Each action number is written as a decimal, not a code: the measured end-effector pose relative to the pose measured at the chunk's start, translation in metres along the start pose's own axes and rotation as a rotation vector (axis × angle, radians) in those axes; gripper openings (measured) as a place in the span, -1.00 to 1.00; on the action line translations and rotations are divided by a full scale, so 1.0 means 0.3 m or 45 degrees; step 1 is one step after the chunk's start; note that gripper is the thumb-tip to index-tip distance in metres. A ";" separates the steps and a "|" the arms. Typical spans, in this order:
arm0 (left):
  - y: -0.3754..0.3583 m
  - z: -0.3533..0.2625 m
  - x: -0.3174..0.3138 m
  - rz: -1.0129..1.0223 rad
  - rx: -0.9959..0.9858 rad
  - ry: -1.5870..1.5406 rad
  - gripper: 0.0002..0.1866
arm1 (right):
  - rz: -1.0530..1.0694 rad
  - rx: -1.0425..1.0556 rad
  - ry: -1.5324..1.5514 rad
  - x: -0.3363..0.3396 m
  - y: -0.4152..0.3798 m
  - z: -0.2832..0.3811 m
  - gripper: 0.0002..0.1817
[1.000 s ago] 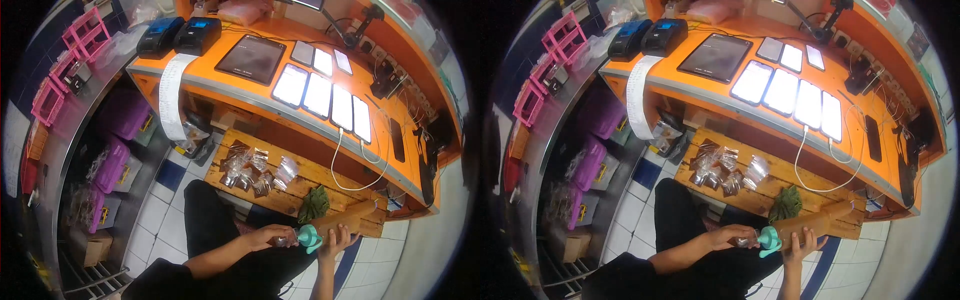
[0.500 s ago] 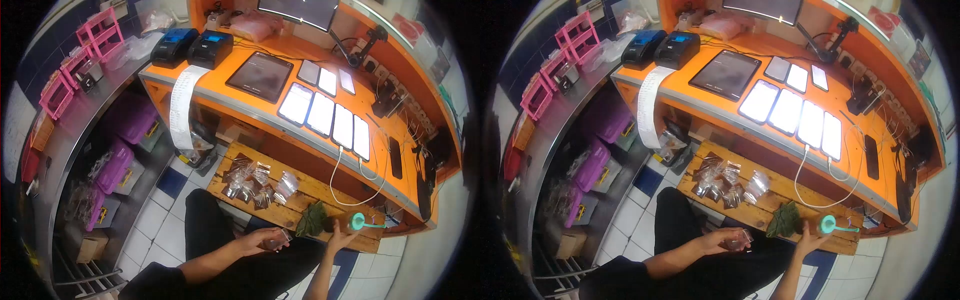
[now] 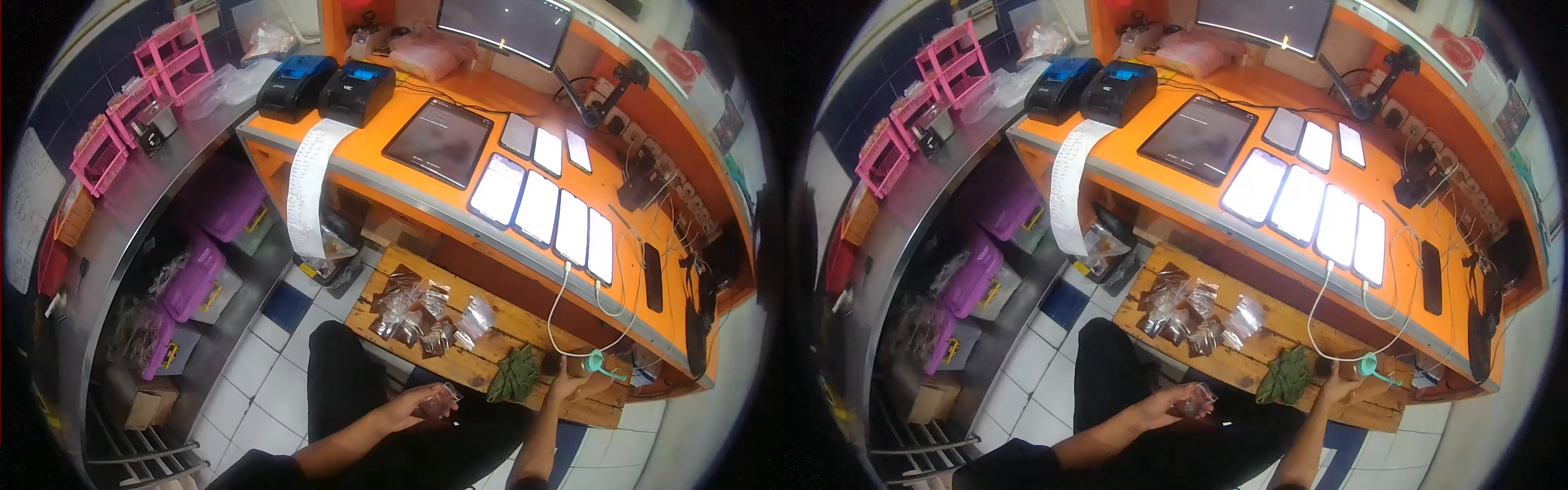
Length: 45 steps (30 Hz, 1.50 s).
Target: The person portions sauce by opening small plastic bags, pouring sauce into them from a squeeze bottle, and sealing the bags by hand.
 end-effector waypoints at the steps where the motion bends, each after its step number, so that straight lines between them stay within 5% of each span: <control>1: 0.012 -0.003 0.002 0.054 -0.014 0.013 -0.58 | 0.032 -0.121 0.015 0.012 -0.022 -0.024 -0.14; 4: 0.052 0.010 0.020 -0.117 0.061 0.239 -0.62 | 0.326 -0.230 0.142 0.066 -0.178 0.057 -0.42; 6: 0.082 0.003 0.036 -0.039 -0.036 0.479 -0.64 | 0.689 -0.063 0.334 0.135 -0.417 0.361 -0.54; 8: 0.075 0.013 0.045 -0.006 -0.066 0.612 -0.65 | 1.031 0.465 0.109 0.205 -0.585 0.615 -0.62; 10: 0.081 0.011 0.041 0.006 -0.070 0.647 -0.67 | 1.262 0.569 0.124 0.234 -0.695 0.755 -0.64; 13: 0.044 0.001 0.039 -0.035 0.044 0.571 -0.63 | 1.334 0.770 0.095 0.247 -0.748 0.819 -0.64; 16: 0.025 0.014 0.082 -0.055 0.077 0.483 -0.60 | 1.450 0.607 0.182 0.253 -0.757 0.846 -0.73; 19: 0.001 -0.011 0.060 -0.071 0.044 0.460 -0.57 | 1.440 0.761 0.164 0.259 -0.768 0.872 -0.78; 25: -0.016 -0.007 0.064 -0.157 -0.156 0.718 -0.54 | 1.402 0.704 0.185 0.255 -0.759 0.872 -0.84; 28: -0.066 -0.055 -0.029 -0.266 -0.368 0.967 -0.59 | 1.519 0.175 0.379 0.251 -0.762 0.886 -0.87; 31: -0.083 -0.083 -0.050 -0.375 -0.505 1.206 -0.67 | 1.401 0.381 0.450 0.236 -0.757 0.868 -0.91; 38: -0.106 -0.103 -0.097 -0.466 -0.694 1.227 -0.79 | 1.528 -0.062 0.389 0.260 -0.760 0.800 -0.89; 45: -0.108 -0.090 -0.125 -0.464 -0.760 1.431 -0.84 | 1.545 -0.477 0.777 0.247 -0.785 0.741 -0.65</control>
Point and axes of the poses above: each hand's wrist, its own y-axis towards the middle knuckle, its own x-axis out of the back of the hand, z = x × y, the point moved 4 cm from there along y, towards the middle knuckle, and after that the axes turned 6 degrees about -z, right-handed, at the moved point
